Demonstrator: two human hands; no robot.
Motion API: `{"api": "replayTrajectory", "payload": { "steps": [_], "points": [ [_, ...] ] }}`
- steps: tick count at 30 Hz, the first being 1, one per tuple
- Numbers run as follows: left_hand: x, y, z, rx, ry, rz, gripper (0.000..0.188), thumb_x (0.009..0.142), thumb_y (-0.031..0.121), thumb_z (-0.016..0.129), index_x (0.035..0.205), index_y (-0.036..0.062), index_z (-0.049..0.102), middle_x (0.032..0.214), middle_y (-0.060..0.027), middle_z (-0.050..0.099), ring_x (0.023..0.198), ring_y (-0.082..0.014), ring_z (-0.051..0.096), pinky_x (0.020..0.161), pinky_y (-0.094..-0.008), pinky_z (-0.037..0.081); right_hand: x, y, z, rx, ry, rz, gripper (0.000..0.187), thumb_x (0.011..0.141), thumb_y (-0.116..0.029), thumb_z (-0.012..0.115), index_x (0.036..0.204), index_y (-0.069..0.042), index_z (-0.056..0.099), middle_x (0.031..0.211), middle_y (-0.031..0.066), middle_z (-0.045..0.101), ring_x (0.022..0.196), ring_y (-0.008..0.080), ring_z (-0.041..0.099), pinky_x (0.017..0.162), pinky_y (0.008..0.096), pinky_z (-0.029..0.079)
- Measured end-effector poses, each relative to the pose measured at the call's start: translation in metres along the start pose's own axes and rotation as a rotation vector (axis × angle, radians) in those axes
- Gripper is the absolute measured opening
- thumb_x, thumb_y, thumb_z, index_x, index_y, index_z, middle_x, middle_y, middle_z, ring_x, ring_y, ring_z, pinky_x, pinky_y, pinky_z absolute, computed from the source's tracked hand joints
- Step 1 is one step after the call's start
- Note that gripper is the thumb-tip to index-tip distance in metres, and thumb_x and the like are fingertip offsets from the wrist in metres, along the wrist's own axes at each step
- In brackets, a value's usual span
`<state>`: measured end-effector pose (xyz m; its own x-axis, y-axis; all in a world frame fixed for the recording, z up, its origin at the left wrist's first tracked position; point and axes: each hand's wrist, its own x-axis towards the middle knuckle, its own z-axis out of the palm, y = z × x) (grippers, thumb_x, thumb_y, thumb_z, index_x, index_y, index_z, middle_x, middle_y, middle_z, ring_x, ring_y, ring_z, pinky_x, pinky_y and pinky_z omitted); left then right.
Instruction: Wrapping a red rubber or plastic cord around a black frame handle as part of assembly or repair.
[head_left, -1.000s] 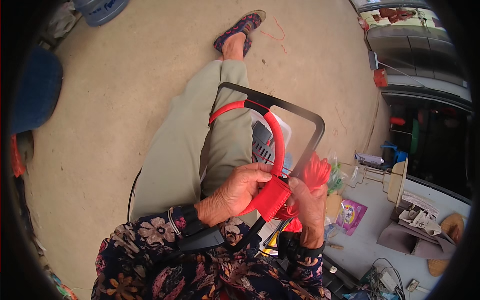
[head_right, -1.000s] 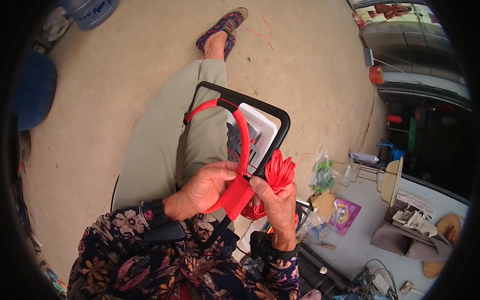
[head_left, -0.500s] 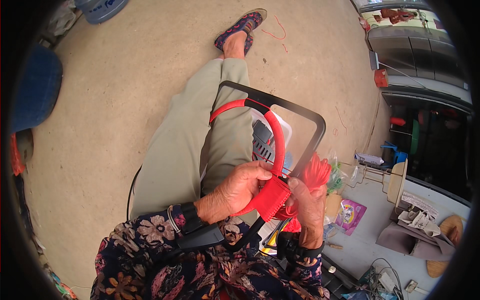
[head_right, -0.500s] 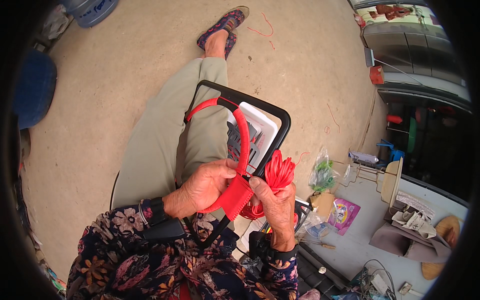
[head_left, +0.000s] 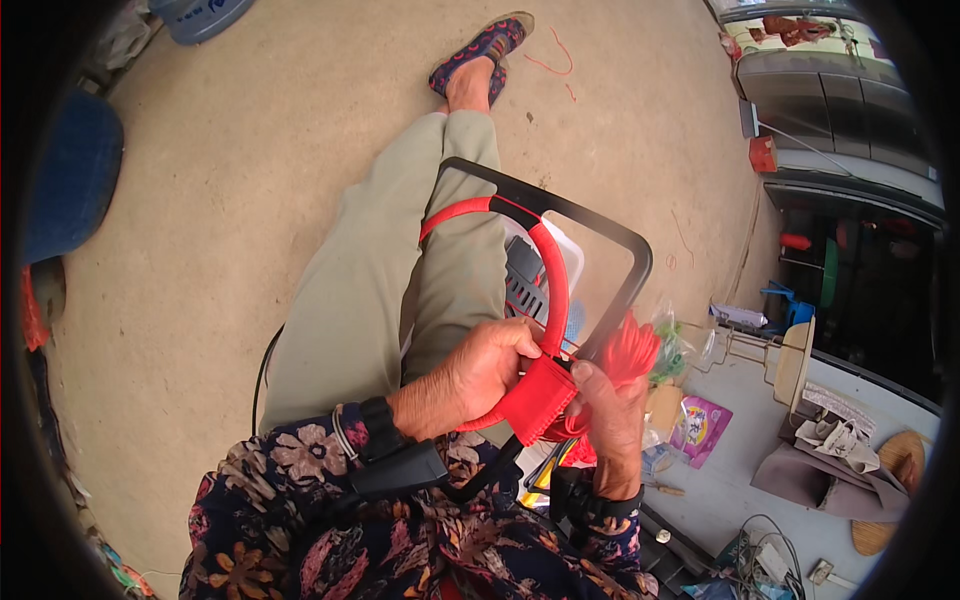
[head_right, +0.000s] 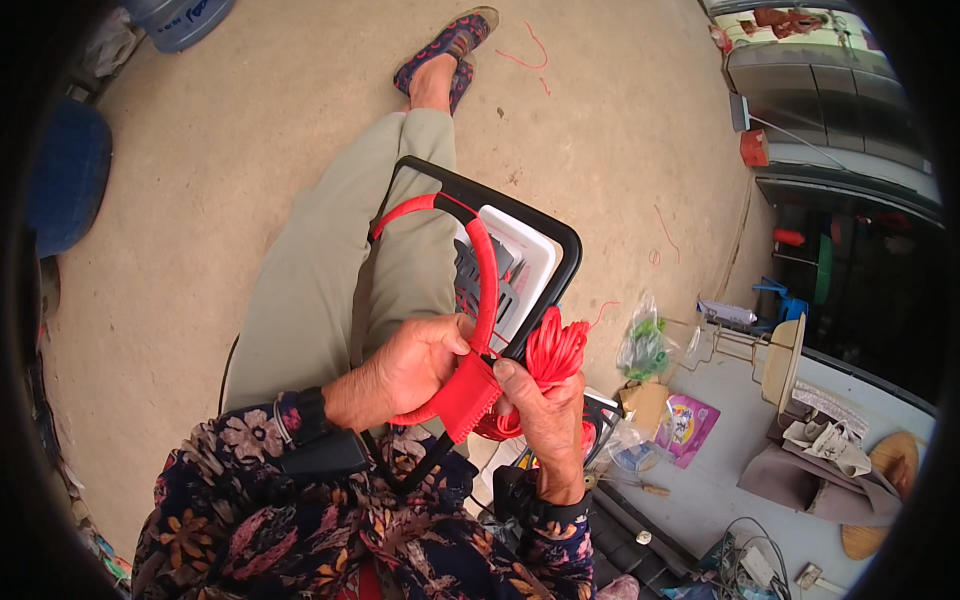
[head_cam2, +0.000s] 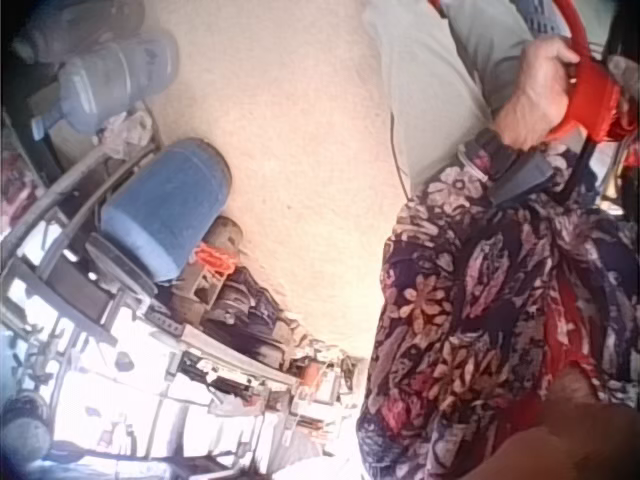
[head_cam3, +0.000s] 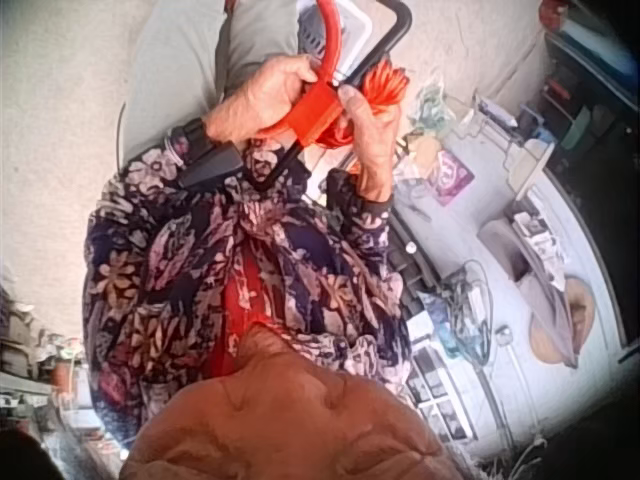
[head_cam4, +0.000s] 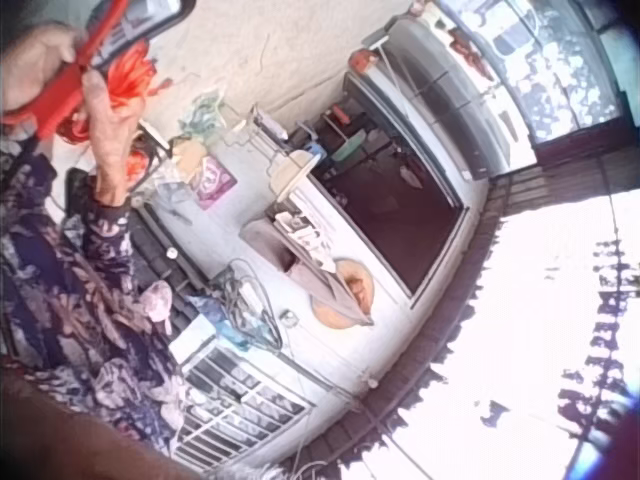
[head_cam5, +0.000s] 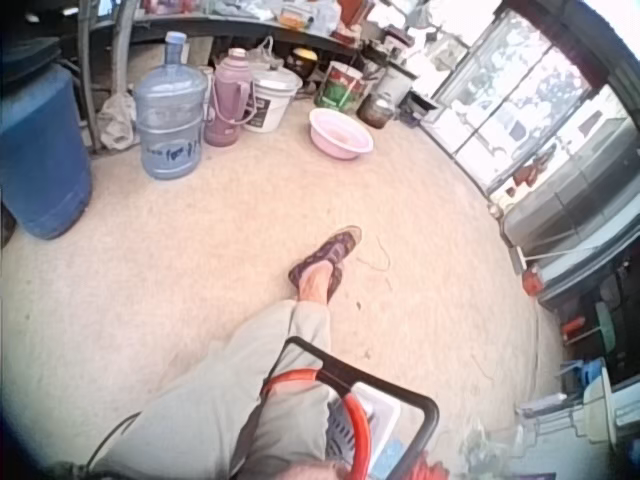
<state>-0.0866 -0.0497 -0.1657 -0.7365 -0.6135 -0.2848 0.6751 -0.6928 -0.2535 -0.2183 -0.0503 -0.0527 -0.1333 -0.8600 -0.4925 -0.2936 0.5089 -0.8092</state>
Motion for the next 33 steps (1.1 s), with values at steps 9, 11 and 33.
{"api": "replayTrajectory", "payload": {
  "steps": [9, 11, 33],
  "points": [
    [0.004, -0.001, -0.005, 0.03, 0.058, -0.078, 0.022, 0.071, 0.005, 0.05, 0.093, 0.0018, 0.054, 0.091, -0.0104, 0.059, 0.089, -0.026, 0.057, 0.087, -0.0425, 0.045, -0.007, 0.005, 0.002, -0.013, 0.03, -0.03, 0.016, 0.082, -0.016, 0.066, 0.086, -0.002, 0.06, 0.061, 0.0007, 0.057, 0.048, 0.0085, 0.051, 0.046, 0.0227, 0.04],
    [0.004, 0.0, -0.005, 0.038, 0.04, -0.093, 0.022, 0.07, 0.005, 0.05, 0.092, 0.0016, 0.054, 0.089, -0.0103, 0.059, 0.088, -0.0259, 0.057, 0.086, -0.0421, 0.046, -0.008, 0.006, 0.002, -0.012, 0.033, -0.037, 0.016, 0.082, -0.016, 0.066, 0.086, -0.002, 0.06, 0.062, 0.0007, 0.057, 0.048, 0.0085, 0.051, 0.046, 0.0227, 0.04],
    [-0.005, -0.012, -0.002, -0.074, 0.054, -0.023, 0.011, 0.079, 0.009, 0.057, 0.088, 0.0025, 0.054, 0.09, -0.0118, 0.06, 0.086, -0.0244, 0.058, 0.085, -0.0424, 0.048, -0.007, 0.013, 0.0, -0.004, 0.025, -0.062, 0.02, 0.083, -0.02, 0.066, 0.086, -0.001, 0.06, 0.064, 0.0013, 0.058, 0.048, 0.0084, 0.052, 0.045, 0.0226, 0.041]
  ]
}}
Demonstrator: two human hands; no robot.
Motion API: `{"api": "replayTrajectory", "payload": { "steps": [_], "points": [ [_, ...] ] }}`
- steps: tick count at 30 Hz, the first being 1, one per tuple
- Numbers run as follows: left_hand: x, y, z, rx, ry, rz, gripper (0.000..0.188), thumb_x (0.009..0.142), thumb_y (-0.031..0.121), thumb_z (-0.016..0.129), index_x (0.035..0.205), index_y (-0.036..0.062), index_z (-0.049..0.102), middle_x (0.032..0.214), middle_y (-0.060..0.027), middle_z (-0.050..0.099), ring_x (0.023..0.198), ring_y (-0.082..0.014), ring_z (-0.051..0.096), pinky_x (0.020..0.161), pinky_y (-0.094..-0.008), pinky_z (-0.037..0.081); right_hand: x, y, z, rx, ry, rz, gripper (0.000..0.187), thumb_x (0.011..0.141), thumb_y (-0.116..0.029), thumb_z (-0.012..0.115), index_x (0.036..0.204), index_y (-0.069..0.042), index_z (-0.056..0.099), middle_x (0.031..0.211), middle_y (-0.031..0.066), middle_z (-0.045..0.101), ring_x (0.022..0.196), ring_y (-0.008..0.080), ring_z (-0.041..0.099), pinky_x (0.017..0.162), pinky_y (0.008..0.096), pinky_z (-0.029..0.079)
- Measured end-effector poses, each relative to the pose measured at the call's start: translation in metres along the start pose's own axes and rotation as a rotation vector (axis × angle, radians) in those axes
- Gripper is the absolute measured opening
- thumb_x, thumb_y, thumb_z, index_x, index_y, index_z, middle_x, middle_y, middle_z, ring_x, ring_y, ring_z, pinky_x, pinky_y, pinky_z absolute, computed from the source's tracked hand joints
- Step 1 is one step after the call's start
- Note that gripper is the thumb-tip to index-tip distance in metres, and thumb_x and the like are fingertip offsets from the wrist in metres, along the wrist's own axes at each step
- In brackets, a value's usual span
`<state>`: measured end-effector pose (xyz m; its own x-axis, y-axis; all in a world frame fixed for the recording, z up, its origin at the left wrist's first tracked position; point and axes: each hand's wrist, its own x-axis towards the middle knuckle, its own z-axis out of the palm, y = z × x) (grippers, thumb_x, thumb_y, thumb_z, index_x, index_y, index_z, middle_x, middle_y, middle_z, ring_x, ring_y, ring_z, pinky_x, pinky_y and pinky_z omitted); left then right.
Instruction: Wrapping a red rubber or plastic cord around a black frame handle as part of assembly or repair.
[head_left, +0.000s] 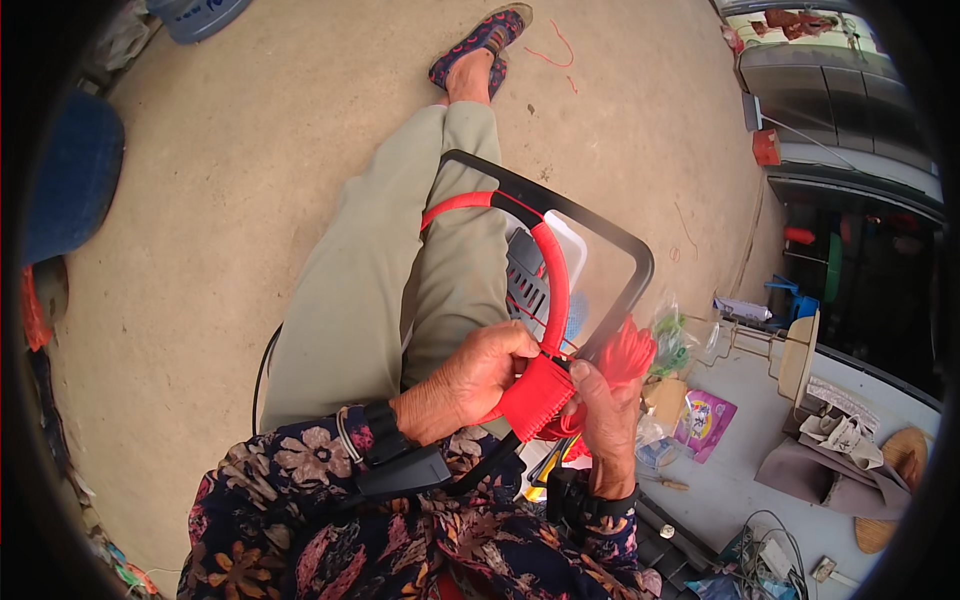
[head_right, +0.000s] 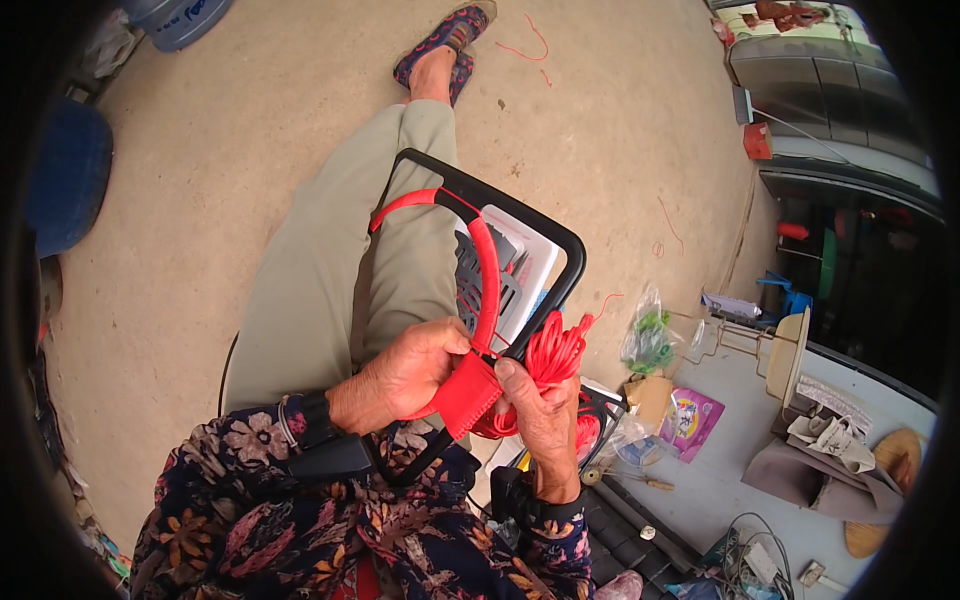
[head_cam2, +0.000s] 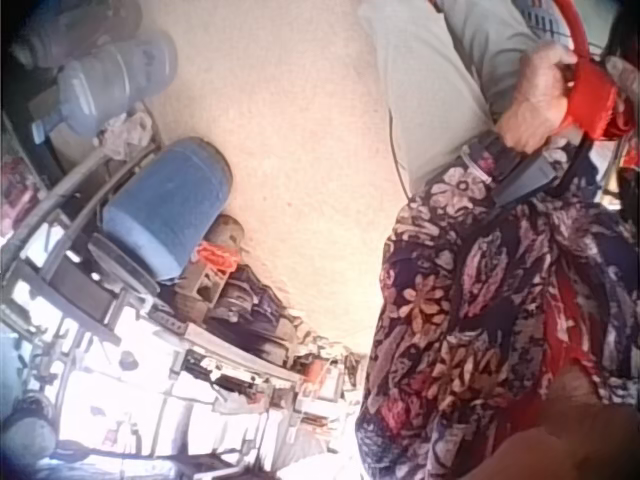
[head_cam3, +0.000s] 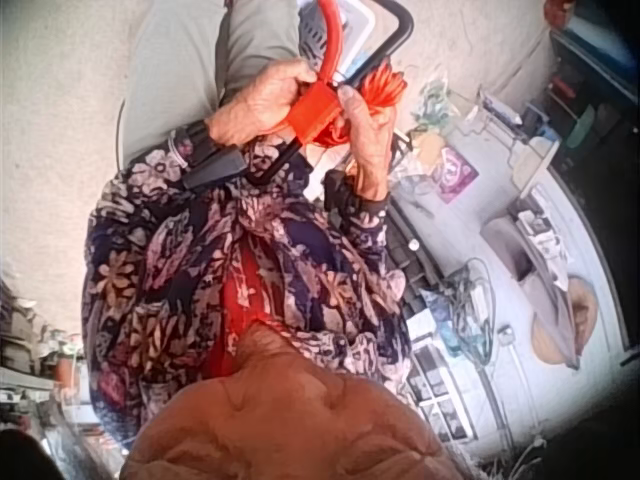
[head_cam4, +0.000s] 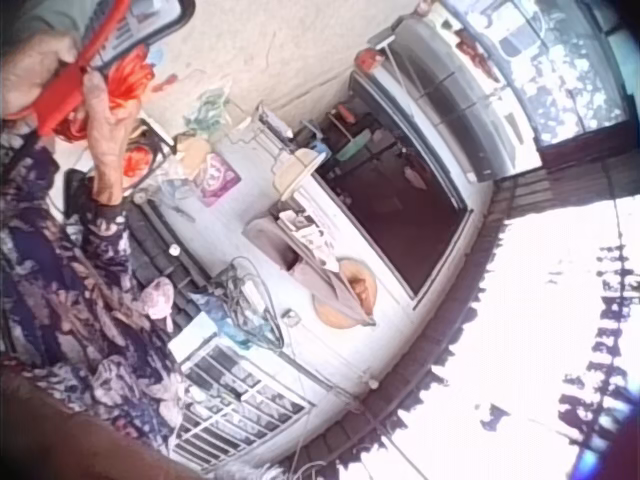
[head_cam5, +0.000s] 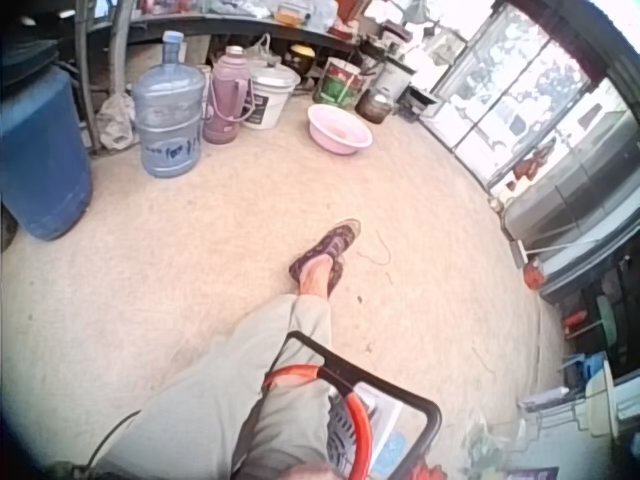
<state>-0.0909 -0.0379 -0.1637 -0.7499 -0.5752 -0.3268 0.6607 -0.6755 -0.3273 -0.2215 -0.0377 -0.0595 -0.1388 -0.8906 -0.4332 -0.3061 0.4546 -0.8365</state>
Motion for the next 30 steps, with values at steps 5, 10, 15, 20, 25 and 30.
{"api": "replayTrajectory", "payload": {
  "steps": [5, 10, 15, 20, 25, 30],
  "points": [
    [0.005, -0.006, -0.012, 0.027, 0.01, 0.111, 0.009, 0.081, 0.006, 0.057, 0.088, 0.0047, 0.052, 0.088, -0.0092, 0.058, 0.086, -0.0219, 0.057, 0.083, -0.0405, 0.049, 0.0, 0.001, 0.0, -0.027, 0.012, 0.007, 0.019, 0.082, -0.019, 0.066, 0.087, -0.001, 0.06, 0.064, 0.0011, 0.059, 0.048, 0.0084, 0.052, 0.045, 0.0226, 0.041],
    [0.003, -0.007, -0.009, 0.061, 0.032, 0.144, 0.01, 0.083, 0.007, 0.058, 0.091, 0.0049, 0.052, 0.089, -0.0083, 0.058, 0.087, -0.0207, 0.056, 0.083, -0.0393, 0.048, 0.0, -0.003, 0.003, -0.054, 0.032, 0.022, 0.02, 0.082, -0.019, 0.066, 0.087, -0.001, 0.06, 0.065, 0.0012, 0.059, 0.048, 0.0084, 0.052, 0.045, 0.0224, 0.041],
    [0.002, -0.007, -0.009, 0.074, 0.009, 0.16, 0.01, 0.083, 0.008, 0.058, 0.091, 0.0049, 0.053, 0.091, -0.0087, 0.058, 0.088, -0.0203, 0.056, 0.083, -0.0383, 0.048, -0.001, -0.003, 0.003, -0.036, 0.049, 0.029, 0.021, 0.08, -0.019, 0.067, 0.088, -0.001, 0.059, 0.066, 0.0013, 0.059, 0.047, 0.0087, 0.052, 0.045, 0.0223, 0.041],
    [0.0, -0.008, -0.009, 0.044, -0.009, 0.16, 0.009, 0.084, 0.007, 0.057, 0.092, 0.0047, 0.053, 0.092, -0.0097, 0.058, 0.088, -0.0206, 0.056, 0.083, -0.038, 0.048, 0.001, 0.0, 0.001, -0.041, 0.04, 0.03, 0.022, 0.079, -0.019, 0.068, 0.088, -0.001, 0.059, 0.067, 0.0017, 0.06, 0.048, 0.0089, 0.053, 0.045, 0.0226, 0.041],
    [0.001, -0.008, -0.014, -0.003, -0.025, 0.165, 0.011, 0.084, 0.01, 0.058, 0.091, 0.0039, 0.053, 0.095, -0.0118, 0.06, 0.09, -0.0238, 0.058, 0.086, -0.0417, 0.049, -0.001, 0.0, 0.005, -0.003, 0.075, 0.025, 0.024, 0.078, -0.02, 0.069, 0.088, -0.001, 0.059, 0.068, 0.0019, 0.06, 0.048, 0.0089, 0.053, 0.045, 0.0227, 0.041],
    [0.003, -0.009, -0.015, -0.052, -0.03, 0.13, 0.012, 0.084, 0.012, 0.058, 0.092, 0.0036, 0.054, 0.097, -0.0127, 0.061, 0.092, -0.0245, 0.059, 0.085, -0.0437, 0.049, -0.002, -0.001, 0.005, 0.016, 0.094, 0.026, 0.024, 0.077, -0.02, 0.07, 0.088, -0.001, 0.059, 0.067, 0.0018, 0.06, 0.048, 0.0089, 0.053, 0.045, 0.0226, 0.041]
  ]
}}
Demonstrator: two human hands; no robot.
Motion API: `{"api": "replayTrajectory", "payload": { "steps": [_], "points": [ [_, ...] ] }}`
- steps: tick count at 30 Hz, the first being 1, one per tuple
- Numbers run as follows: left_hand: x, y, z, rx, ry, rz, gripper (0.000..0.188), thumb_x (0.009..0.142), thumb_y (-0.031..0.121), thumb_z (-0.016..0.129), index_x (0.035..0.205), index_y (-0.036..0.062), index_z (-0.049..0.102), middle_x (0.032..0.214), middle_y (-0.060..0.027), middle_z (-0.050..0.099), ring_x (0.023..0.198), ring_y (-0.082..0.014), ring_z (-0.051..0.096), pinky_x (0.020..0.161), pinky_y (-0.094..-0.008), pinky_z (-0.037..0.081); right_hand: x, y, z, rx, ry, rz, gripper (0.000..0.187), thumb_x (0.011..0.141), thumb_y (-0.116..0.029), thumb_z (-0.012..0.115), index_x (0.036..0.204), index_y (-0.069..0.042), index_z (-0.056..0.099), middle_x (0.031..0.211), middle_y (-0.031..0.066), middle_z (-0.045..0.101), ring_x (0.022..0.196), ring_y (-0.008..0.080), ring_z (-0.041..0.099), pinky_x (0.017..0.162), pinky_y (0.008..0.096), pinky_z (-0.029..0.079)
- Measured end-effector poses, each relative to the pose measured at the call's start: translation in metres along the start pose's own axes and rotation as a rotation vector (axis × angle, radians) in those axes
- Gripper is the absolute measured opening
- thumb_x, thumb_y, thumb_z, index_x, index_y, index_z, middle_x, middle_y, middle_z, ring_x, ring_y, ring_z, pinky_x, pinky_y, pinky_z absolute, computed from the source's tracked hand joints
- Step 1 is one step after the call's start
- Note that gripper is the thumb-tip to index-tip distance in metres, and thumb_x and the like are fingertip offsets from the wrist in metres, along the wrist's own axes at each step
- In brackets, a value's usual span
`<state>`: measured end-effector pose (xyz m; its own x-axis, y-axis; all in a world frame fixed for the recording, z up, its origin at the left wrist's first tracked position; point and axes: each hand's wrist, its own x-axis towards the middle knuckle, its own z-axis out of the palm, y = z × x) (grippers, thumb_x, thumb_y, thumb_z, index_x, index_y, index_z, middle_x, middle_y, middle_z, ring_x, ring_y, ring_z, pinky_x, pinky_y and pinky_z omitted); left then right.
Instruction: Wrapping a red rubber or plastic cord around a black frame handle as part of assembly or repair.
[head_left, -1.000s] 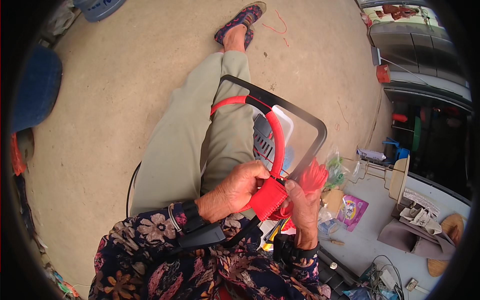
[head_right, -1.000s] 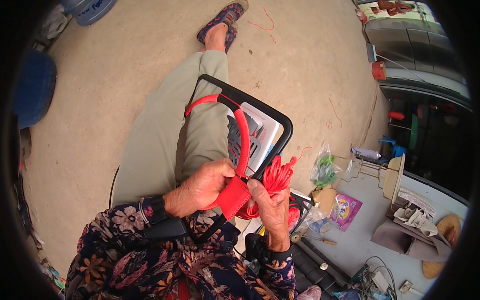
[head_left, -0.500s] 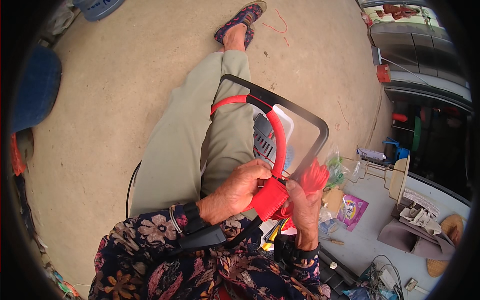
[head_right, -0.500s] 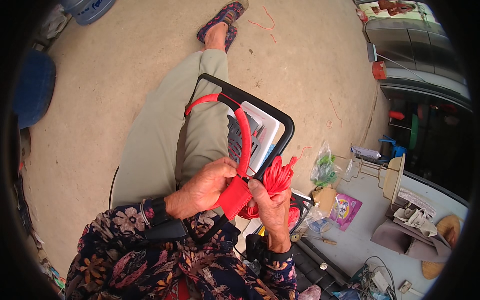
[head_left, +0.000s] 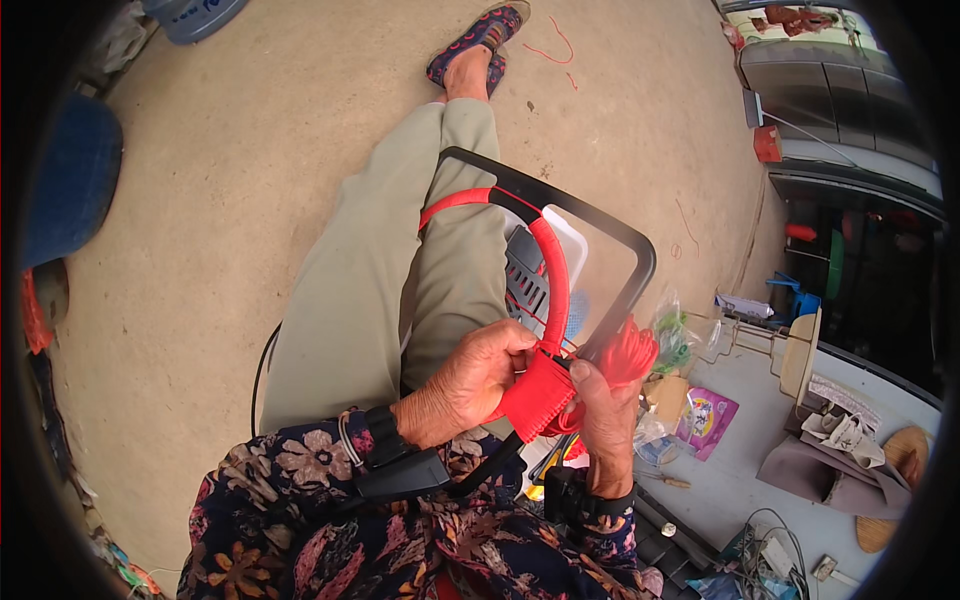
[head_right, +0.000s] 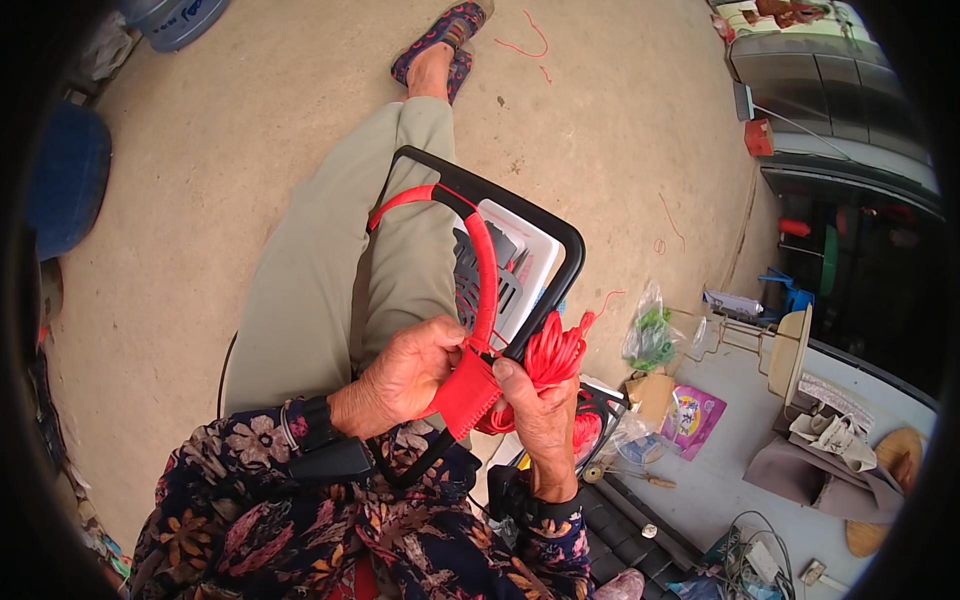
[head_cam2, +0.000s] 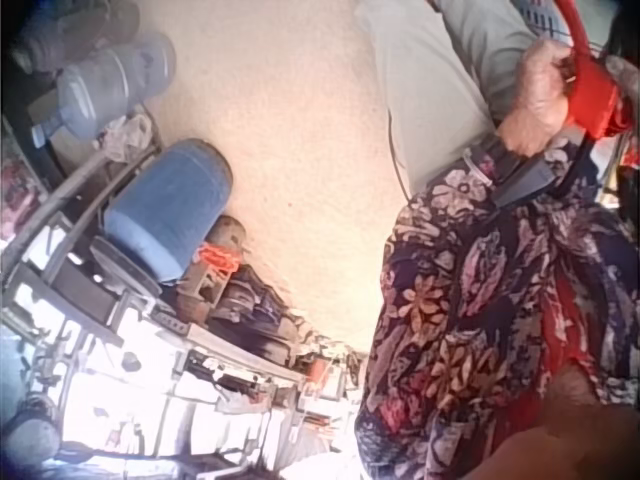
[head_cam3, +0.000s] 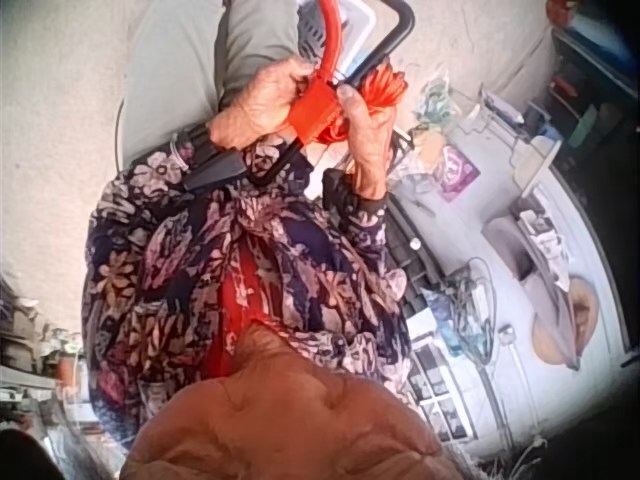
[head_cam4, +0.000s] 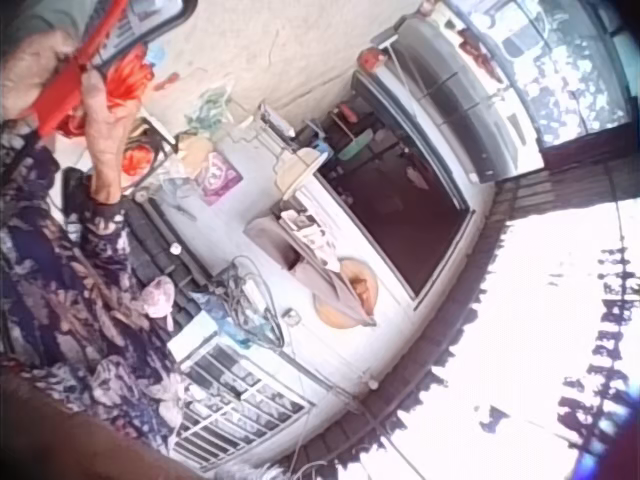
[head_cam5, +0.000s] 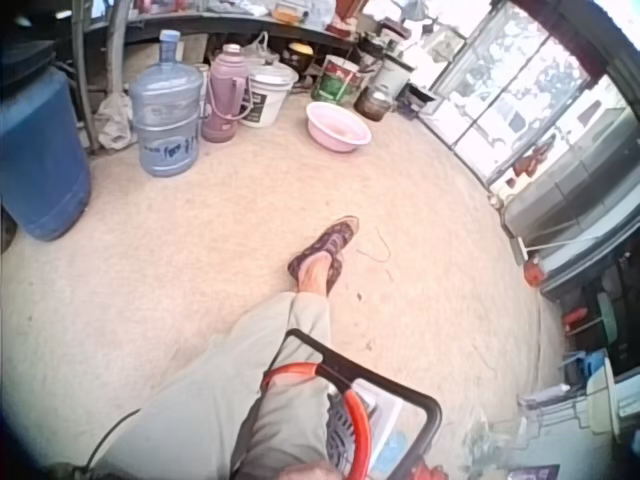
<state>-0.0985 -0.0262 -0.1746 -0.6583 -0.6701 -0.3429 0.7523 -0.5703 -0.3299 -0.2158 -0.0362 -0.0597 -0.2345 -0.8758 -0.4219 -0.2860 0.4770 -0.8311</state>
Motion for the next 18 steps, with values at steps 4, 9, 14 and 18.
{"api": "replayTrajectory", "payload": {
  "steps": [4, 9, 14, 18],
  "points": [
    [-0.003, 0.002, 0.005, 0.003, -0.014, -0.008, 0.012, 0.084, 0.012, 0.058, 0.092, 0.0031, 0.055, 0.097, -0.0122, 0.061, 0.093, -0.0243, 0.059, 0.085, -0.0434, 0.049, -0.001, 0.001, 0.0, 0.022, -0.011, 0.001, 0.025, 0.077, -0.02, 0.07, 0.089, -0.001, 0.059, 0.067, 0.0017, 0.059, 0.048, 0.0092, 0.053, 0.045, 0.0228, 0.042],
    [-0.004, 0.001, 0.003, 0.013, -0.019, 0.022, 0.01, 0.084, 0.009, 0.057, 0.092, 0.0026, 0.055, 0.095, -0.0126, 0.061, 0.092, -0.0247, 0.059, 0.085, -0.0423, 0.05, -0.002, 0.005, -0.005, 0.0, -0.04, 0.024, 0.075, 0.077, -0.016, 0.068, 0.14, -0.005, 0.029, 0.091, 0.0033, 0.055, 0.061, 0.0092, 0.052, 0.049, 0.0219, 0.044],
    [-0.005, 0.002, 0.009, 0.042, -0.005, 0.041, 0.008, 0.084, 0.006, 0.056, 0.09, 0.0015, 0.054, 0.093, -0.0128, 0.06, 0.09, -0.0245, 0.06, 0.085, -0.041, 0.05, -0.005, 0.006, 0.0, 0.173, 0.037, -0.047, 0.023, 0.076, -0.012, 0.074, 0.087, -0.003, 0.056, 0.066, 0.0027, 0.057, 0.05, 0.0112, 0.054, 0.047, 0.0241, 0.043],
    [-0.006, 0.002, 0.007, 0.026, -0.019, 0.038, 0.008, 0.084, 0.005, 0.055, 0.09, 0.001, 0.054, 0.092, -0.0127, 0.06, 0.089, -0.024, 0.06, 0.084, -0.0405, 0.05, -0.004, 0.013, -0.005, 0.288, 0.0, -0.103, 0.022, 0.079, -0.009, 0.071, 0.086, -0.003, 0.052, 0.065, 0.0039, 0.053, 0.05, 0.0123, 0.052, 0.047, 0.0244, 0.042]
  ]
}}
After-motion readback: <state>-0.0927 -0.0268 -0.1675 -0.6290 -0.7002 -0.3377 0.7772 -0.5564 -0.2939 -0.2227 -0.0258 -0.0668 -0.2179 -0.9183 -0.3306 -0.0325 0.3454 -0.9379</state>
